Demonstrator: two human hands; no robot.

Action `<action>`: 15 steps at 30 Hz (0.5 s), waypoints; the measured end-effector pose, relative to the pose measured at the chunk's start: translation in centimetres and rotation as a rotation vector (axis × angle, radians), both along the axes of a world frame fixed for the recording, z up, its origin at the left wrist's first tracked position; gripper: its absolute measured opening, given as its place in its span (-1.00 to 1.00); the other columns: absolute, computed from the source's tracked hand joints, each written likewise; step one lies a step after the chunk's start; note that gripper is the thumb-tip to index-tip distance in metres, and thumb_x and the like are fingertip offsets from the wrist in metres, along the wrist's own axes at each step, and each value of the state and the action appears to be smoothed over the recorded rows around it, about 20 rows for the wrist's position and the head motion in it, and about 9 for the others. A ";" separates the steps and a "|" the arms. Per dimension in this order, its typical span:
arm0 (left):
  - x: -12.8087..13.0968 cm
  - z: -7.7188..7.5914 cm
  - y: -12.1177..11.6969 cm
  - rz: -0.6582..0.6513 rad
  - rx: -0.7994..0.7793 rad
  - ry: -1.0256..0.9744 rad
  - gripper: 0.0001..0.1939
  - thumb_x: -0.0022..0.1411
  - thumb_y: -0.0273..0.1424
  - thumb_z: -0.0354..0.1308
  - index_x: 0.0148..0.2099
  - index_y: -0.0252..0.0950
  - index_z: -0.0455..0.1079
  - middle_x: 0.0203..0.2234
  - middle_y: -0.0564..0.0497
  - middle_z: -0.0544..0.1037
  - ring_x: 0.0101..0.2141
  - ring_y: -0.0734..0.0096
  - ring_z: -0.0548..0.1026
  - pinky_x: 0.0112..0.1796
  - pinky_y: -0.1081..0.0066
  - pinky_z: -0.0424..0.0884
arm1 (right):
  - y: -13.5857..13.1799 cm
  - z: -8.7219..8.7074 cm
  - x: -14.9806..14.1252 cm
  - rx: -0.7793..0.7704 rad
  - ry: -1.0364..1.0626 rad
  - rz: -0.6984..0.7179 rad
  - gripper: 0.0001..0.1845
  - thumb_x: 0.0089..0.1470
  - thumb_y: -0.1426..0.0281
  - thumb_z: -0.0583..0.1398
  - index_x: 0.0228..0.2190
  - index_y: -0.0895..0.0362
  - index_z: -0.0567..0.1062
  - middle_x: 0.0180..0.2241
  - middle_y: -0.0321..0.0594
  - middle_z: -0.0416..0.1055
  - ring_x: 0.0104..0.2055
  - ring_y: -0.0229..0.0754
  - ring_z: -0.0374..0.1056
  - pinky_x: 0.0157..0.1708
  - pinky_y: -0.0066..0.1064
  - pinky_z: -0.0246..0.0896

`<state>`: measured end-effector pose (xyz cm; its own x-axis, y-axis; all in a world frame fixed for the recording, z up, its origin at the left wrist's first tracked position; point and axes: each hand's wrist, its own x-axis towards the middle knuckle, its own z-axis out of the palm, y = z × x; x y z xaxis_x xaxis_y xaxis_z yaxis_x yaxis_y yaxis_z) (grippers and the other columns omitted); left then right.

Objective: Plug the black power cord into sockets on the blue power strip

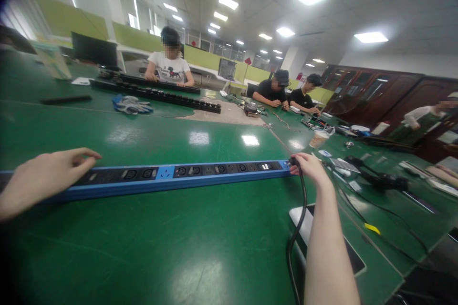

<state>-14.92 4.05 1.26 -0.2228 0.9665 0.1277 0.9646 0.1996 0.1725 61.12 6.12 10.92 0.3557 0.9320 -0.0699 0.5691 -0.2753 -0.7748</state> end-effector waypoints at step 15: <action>0.9 0.8 -0.8 -0.046 0.054 -0.061 -0.45 0.34 0.05 -0.08 0.16 -0.01 0.51 -0.11 -0.14 0.66 -0.19 -0.08 0.57 -0.22 0.17 0.38 | -3.4 1.4 0.0 0.133 -0.442 0.086 -0.62 -0.01 0.10 0.38 -0.21 0.06 0.61 -0.47 -0.16 0.58 -0.34 0.06 0.54 -0.35 -0.26 0.43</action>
<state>-13.98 3.29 2.07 -0.1868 0.9680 0.1673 0.9600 0.1437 0.2403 61.14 2.75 12.36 0.2454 0.9500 0.1932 0.8689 -0.1272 -0.4784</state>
